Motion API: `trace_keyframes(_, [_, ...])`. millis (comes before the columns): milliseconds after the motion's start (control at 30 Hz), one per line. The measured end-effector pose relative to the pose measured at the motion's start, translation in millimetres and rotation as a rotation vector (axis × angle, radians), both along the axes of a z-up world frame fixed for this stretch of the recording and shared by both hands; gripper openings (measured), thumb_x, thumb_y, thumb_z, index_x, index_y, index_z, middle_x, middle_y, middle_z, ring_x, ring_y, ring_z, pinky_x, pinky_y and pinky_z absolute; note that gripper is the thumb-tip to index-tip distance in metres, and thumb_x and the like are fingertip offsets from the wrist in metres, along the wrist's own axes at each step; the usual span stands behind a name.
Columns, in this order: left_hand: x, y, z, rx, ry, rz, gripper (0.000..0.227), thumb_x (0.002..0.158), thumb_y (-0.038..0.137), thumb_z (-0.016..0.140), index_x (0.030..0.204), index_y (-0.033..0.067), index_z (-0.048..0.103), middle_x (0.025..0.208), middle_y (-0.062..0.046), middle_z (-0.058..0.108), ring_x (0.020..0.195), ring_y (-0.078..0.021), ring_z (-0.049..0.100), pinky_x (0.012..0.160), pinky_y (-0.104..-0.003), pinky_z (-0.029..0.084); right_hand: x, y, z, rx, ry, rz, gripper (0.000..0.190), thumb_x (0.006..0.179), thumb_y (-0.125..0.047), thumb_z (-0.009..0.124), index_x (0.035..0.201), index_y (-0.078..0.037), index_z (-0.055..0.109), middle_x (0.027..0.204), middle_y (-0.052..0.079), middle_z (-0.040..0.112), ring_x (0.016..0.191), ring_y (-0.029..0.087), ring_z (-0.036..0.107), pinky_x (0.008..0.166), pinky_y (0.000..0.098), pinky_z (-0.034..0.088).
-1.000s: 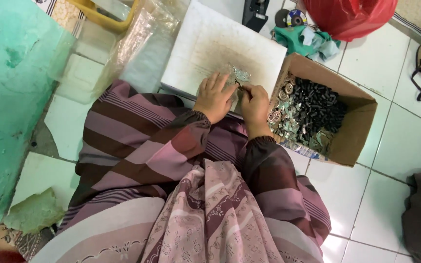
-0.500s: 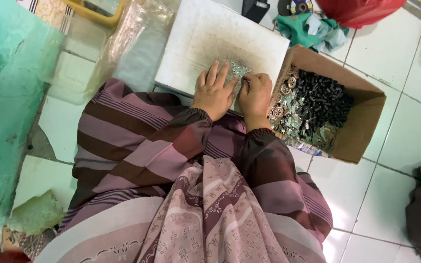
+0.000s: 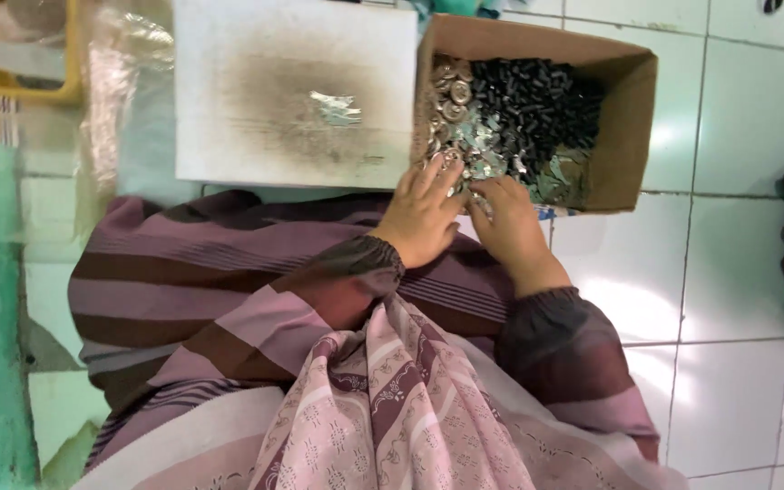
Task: The person sorts small metal fasteners and buttons from a cardboard box onto a white board, then places some into a clear plastic bag and seals it. The person continues to pick and place fasteners between the box and the board.
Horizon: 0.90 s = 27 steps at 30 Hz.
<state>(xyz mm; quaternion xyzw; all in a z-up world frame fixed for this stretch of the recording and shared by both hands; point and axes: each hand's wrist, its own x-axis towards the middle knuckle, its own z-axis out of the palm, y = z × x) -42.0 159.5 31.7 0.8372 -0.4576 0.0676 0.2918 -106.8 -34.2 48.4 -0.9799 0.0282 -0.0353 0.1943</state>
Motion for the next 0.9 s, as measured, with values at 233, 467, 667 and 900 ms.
trace_keyframes(233, [-11.6, -91.0, -23.3, 0.11, 0.012, -0.227, 0.056, 0.099, 0.053, 0.059, 0.141, 0.0171, 0.055, 0.14, -0.015, 0.055, 0.143, -0.0388, 0.039, 0.106, -0.056, 0.034, -35.1, -106.9, -12.6, -0.018, -0.067, -0.125, 0.021, 0.092, -0.012, 0.075, 0.112, -0.009, 0.078, 0.096, 0.015, 0.072, 0.094, 0.037, 0.069, 0.087, 0.0464, 0.055])
trace_keyframes(467, [0.0, -167.6, -43.6, 0.32, 0.256, -0.354, 0.056, 0.108, 0.057, 0.037, 0.138, 0.0145, 0.059, 0.133, -0.014, 0.062, 0.137, -0.0356, 0.047, 0.106, -0.052, 0.036, -12.8, -191.9, -57.2, -0.093, 0.35, -0.483, 0.027, 0.097, -0.022, 0.07, 0.123, -0.019, 0.075, 0.105, 0.007, 0.066, 0.097, 0.027, 0.069, 0.083, 0.042, 0.059])
trace_keyframes(667, [22.7, -205.9, -70.8, 0.42, 0.438, -0.31, 0.058, 0.107, 0.051, 0.026, 0.135, 0.0195, 0.067, 0.139, -0.007, 0.064, 0.142, -0.0343, 0.043, 0.11, -0.052, 0.033, 21.6, -195.0, -64.6, -0.159, 0.605, -0.498, 0.038, 0.092, -0.025, 0.07, 0.13, -0.022, 0.073, 0.113, 0.015, 0.067, 0.105, 0.035, 0.07, 0.086, 0.0514, 0.06])
trace_keyframes(900, [27.0, -210.9, -78.5, 0.571, 0.526, -0.295, 0.058, 0.106, 0.055, 0.033, 0.142, 0.0224, 0.063, 0.153, -0.005, 0.052, 0.154, -0.0359, 0.024, 0.118, -0.052, 0.025, 24.2, -207.2, -115.9, -0.177, 0.701, -0.466, 0.041, 0.092, -0.022, 0.071, 0.131, -0.012, 0.073, 0.117, 0.021, 0.068, 0.109, 0.04, 0.068, 0.091, 0.0528, 0.059])
